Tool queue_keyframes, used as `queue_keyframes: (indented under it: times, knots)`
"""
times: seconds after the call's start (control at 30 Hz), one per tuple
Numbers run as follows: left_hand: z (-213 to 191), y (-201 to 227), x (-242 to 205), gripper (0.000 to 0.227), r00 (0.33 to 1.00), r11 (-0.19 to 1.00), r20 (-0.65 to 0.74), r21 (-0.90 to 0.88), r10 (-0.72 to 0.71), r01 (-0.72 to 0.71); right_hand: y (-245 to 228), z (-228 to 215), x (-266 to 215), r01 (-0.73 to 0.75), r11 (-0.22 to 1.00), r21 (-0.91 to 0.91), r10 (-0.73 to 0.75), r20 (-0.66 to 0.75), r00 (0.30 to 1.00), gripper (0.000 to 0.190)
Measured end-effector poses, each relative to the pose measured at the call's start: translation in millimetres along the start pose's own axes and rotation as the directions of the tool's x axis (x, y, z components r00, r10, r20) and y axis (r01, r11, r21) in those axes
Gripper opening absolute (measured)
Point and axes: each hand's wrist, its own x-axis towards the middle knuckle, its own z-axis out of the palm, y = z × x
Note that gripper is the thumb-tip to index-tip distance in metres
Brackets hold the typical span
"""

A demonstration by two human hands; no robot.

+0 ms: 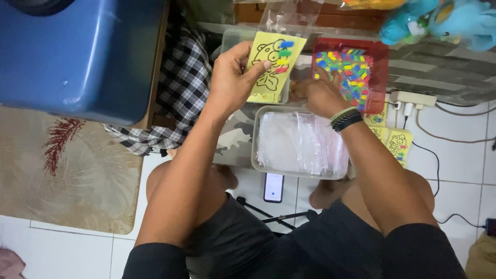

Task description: The person places illustrated yellow cards and small bags of colored sand into clear plastic sleeves by hand.

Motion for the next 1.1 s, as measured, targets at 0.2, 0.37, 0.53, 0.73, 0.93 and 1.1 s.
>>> queue_keyframes:
  times: [0.2, 0.37, 0.53, 0.73, 0.93, 1.1]
  knots:
    - [-6.4, 5.0, -0.8, 0.018, 1.0, 0.999, 0.007, -0.007, 0.031, -0.031, 12.0, 0.2, -2.6, 0.143, 0.989, -0.038, -0.148, -0.288, 0.946, 0.04]
    - [-5.6, 5.9, -1.0, 0.017, 1.0, 1.0, 0.01, 0.007, 0.019, -0.019, 6.5, -3.7, -3.4, 0.318, 0.947, -0.048, -0.265, -0.677, 0.687, 0.012]
    - [-4.7, 0.6, -0.3, 0.021, 1.0, 1.0, 0.015, 0.008, 0.021, -0.021, 3.6, -9.4, -4.1, 0.373, 0.924, 0.085, -0.208, -0.707, 0.676, 0.021]
    - [-2.7, 0.8, 0.6, 0.017, 0.999, 0.997, 0.013, 0.062, 0.05, -0.05, 11.0, 3.9, 4.0, 0.308, 0.921, 0.237, -0.084, -0.651, 0.754, 0.02]
    - [-3.5, 1.6, 0.4, 0.017, 0.998, 0.997, 0.011, 0.046, 0.063, -0.063, 8.7, 7.4, 6.1, 0.294, 0.915, 0.275, -0.057, -0.634, 0.771, 0.019]
    - [-5.0, 3.6, -0.1, 0.015, 0.999, 0.998, 0.003, 0.033, 0.044, -0.044, 3.5, 9.9, 6.7, 0.255, 0.909, 0.329, -0.004, -0.605, 0.796, 0.021]
